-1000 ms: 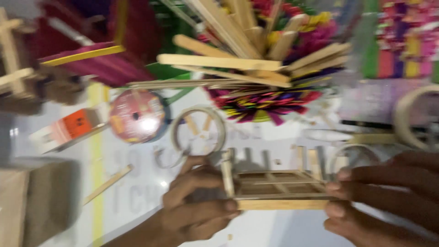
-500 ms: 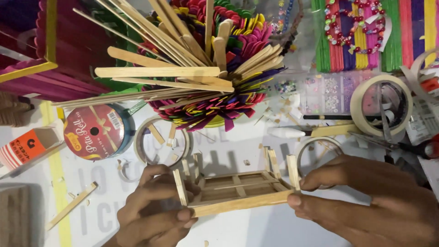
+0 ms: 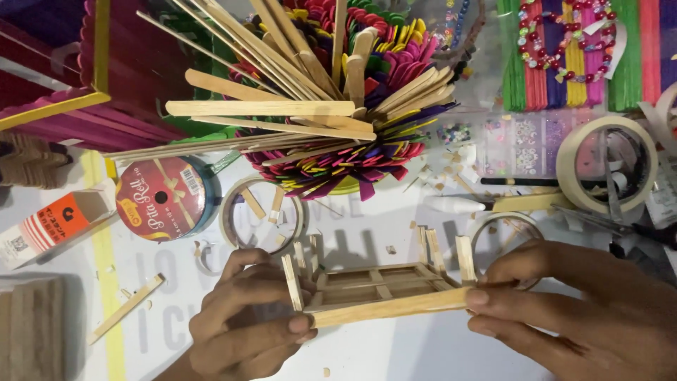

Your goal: Assembling and detailing a miniature wooden structure using popsicle sticks, glue, and scissors.

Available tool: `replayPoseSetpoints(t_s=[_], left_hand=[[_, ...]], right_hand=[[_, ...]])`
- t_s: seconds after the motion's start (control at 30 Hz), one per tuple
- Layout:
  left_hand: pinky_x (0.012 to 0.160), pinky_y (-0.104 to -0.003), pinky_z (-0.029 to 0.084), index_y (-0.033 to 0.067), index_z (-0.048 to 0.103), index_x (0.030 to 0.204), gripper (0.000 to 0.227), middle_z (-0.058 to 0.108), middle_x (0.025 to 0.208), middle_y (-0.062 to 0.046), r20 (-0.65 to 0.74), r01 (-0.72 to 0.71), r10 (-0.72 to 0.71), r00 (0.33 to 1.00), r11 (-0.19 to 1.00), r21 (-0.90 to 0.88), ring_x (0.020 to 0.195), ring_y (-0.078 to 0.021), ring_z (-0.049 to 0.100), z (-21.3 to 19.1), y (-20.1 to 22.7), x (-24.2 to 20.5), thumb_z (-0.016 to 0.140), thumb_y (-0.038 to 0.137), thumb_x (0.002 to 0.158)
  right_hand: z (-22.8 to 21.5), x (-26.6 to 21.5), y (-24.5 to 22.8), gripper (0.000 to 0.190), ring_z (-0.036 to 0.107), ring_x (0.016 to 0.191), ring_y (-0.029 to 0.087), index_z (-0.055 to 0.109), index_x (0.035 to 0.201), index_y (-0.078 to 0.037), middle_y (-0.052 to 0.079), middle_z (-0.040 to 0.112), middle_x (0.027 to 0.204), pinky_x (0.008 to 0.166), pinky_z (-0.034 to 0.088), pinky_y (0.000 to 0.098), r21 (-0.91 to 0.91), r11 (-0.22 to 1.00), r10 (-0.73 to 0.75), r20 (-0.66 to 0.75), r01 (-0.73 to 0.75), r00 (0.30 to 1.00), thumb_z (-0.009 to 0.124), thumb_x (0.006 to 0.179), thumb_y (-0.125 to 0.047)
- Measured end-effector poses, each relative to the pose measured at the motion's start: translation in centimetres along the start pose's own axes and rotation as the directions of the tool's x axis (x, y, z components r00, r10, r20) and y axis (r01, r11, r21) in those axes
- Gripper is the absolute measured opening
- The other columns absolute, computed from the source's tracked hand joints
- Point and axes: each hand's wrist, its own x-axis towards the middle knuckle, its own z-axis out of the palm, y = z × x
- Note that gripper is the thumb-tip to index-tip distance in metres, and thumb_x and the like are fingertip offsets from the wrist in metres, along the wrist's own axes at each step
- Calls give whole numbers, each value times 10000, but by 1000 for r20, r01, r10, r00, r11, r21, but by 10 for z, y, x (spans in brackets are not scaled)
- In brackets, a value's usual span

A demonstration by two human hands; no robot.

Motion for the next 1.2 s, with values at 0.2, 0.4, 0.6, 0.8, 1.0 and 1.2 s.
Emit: replayPoseSetpoints(t_s=[0.2,0.4,0.6,0.8,1.0,1.2], left_hand=[[908,-451,549,158,696,1018,146,691,930,-124,39,-15,15,999,1000,3,750,-249,747,-4,-3,-5,750,145,883],[761,-409,562,130,685,992,170,674,851,-118,8,-45,45,999,999,7,640,-225,667,-1,-3,0,783,115,854],[834,-409,591,151,728,1042,185,718,974,-90,70,-61,62,996,998,-22,791,-252,776,-7,-6,0,807,186,879],[718,-367,544,98,573,1104,344,714,890,-95,-26,-81,80,996,996,-41,703,-219,735,-4,-1,12,838,163,895],[710,-379,543,131,652,1089,252,713,953,-96,1,-113,114,994,992,-52,744,-219,740,-6,-5,8,832,145,914],[700,-376,550,103,685,1101,221,724,965,-101,-2,-118,118,993,992,-48,752,-218,735,-6,-5,8,816,156,931]], right_hand=[[0,4,-7,250,722,663,57,768,1021,-244,-5,711,929,681,579,250,51,997,57,-54,-55,997,802,785,-170],[2,-4,6,307,743,794,68,729,1087,-240,9,719,974,684,602,209,49,999,-20,-39,22,999,802,801,-153],[10,-14,1,248,829,849,-100,818,944,-228,-154,809,1033,868,656,77,110,978,180,-21,-177,983,812,705,-161],[35,-59,37,570,844,1118,-45,761,1233,-25,-73,853,1225,1086,578,129,409,837,330,155,-365,931,785,664,3],[47,-97,59,484,975,1090,146,918,1131,36,57,970,1167,1044,702,251,604,341,690,360,-721,628,722,704,152],[54,-101,58,559,898,1141,88,842,1219,-40,2,911,1186,998,751,258,556,485,654,283,-676,702,753,676,61]])
